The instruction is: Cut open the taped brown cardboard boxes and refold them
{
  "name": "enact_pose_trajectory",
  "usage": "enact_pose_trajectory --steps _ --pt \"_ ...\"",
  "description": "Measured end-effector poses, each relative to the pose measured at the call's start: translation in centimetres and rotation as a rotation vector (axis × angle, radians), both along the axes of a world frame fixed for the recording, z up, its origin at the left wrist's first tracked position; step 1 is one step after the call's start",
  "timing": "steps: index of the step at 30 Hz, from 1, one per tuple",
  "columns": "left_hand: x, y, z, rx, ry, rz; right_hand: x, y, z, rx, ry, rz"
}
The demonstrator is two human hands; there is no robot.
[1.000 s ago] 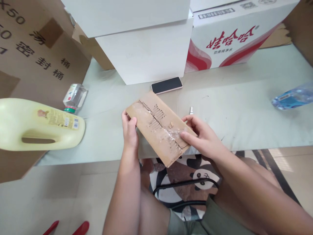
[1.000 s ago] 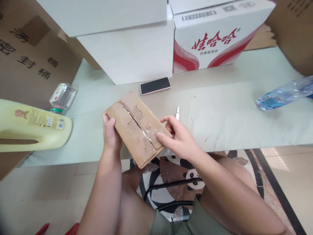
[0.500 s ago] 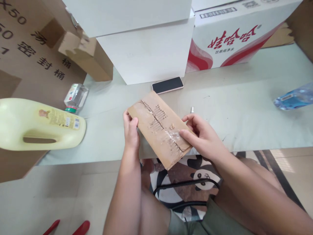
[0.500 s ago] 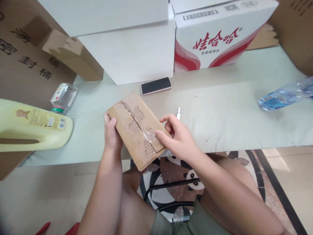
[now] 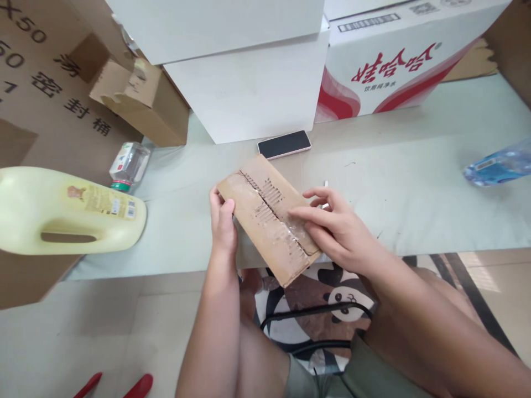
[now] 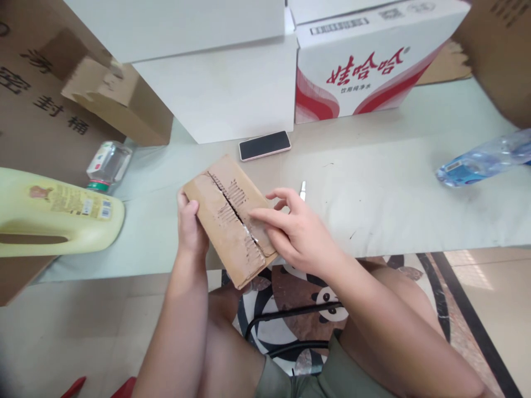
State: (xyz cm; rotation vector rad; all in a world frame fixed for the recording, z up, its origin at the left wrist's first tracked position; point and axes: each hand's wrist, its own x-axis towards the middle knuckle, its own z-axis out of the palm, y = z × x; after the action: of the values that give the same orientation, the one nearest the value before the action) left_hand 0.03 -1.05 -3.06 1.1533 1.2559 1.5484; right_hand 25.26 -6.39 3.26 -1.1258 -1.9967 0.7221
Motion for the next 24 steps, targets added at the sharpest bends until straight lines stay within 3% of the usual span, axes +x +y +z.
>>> enact_pose_trajectory --steps 7,13,20,24 --pt "0.2 0.0 0.2 0.008 -0.003 0.026 0.2 -0.2 1.0 0.021 -0.041 -0.096" --pt "0.1 0.0 0.2 -0.009 -0.005 0.029 -0.2 -0.1 0.9 0.048 -0.034 -0.023" --pt "0.2 -0.1 0.6 -0.031 -0.066 0.024 0.0 0.3 -0.5 -0.062 0.178 -0.043" --pt "0.6 -0.2 1.8 -0.06 -0.181 0.078 0.5 0.3 -2.2 -0.199 0.355 -0.013"
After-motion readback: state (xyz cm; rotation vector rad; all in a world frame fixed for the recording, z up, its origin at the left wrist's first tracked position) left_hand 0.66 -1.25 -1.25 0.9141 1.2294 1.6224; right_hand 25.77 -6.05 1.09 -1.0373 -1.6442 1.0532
